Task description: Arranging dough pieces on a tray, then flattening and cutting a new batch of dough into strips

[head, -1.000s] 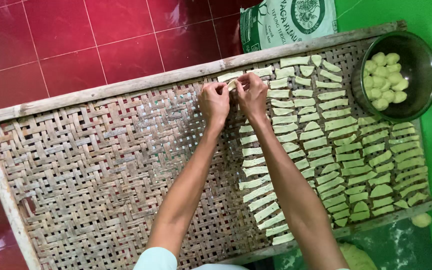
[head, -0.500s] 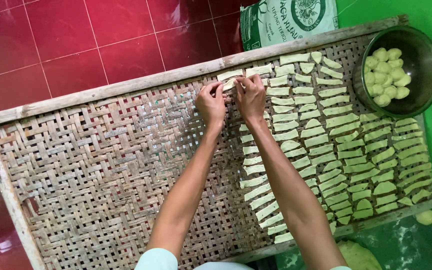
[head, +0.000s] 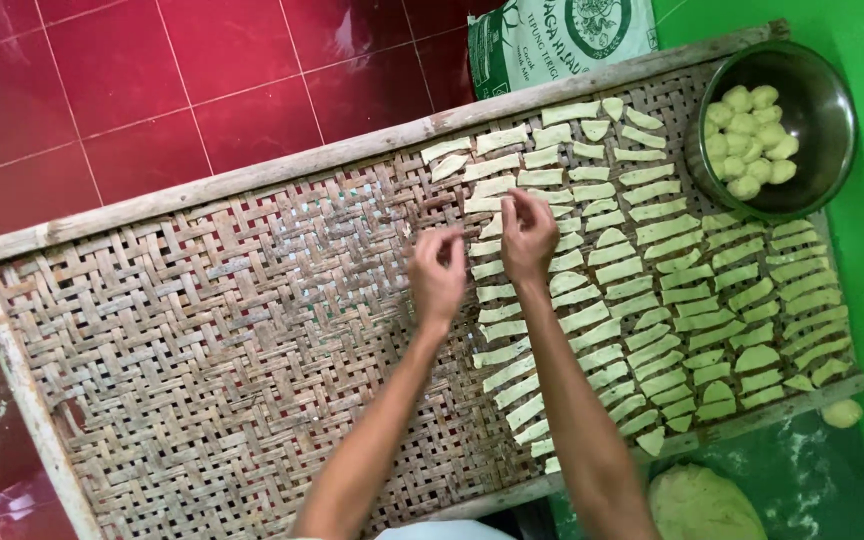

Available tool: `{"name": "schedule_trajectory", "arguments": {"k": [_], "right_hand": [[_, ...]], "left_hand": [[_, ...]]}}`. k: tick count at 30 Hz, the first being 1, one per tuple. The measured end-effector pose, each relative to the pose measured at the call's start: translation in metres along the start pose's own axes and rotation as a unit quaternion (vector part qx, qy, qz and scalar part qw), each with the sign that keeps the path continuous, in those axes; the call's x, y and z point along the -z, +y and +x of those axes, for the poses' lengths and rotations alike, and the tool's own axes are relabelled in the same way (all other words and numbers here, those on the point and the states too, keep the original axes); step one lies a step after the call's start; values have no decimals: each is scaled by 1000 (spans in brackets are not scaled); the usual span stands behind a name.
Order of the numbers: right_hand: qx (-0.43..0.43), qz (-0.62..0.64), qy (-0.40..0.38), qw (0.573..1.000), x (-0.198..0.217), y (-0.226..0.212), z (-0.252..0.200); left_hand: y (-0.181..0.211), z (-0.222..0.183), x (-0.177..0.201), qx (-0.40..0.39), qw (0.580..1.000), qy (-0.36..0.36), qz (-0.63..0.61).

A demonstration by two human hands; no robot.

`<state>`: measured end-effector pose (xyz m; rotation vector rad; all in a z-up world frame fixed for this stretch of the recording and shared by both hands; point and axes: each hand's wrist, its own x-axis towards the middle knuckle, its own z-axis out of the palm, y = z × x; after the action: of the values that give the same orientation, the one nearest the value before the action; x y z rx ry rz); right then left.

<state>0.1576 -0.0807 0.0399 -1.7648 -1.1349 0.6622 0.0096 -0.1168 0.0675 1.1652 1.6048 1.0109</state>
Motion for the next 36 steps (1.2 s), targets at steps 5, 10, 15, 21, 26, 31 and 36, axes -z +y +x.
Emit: {"name": "schedule_trajectory", "arguments": {"k": [5,10,15,21,26,31,36], "right_hand": [[-82,41,18,996,42,5,-78],[-147,37,14,988,115,2,-160],[-206,57,47,976,200,46,-245],[-218,24,126,967,300,61,-334],[-208,12,193,959,365,83,-407],[-232,40,271,933,411,88,-470],[-254,36,261,931,443,120,-516]], "left_hand": [[4,-91,-17,83,993,-87,-19],[9,-166,-34,116,978,-162,-59],[10,-230,-55,83,963,-255,-41],[-2,-315,-99,21,944,-330,-6],[23,-395,-123,12,916,-400,14],[25,-467,-135,6,906,-419,57],[21,-519,-143,-20,900,-425,93]]}}
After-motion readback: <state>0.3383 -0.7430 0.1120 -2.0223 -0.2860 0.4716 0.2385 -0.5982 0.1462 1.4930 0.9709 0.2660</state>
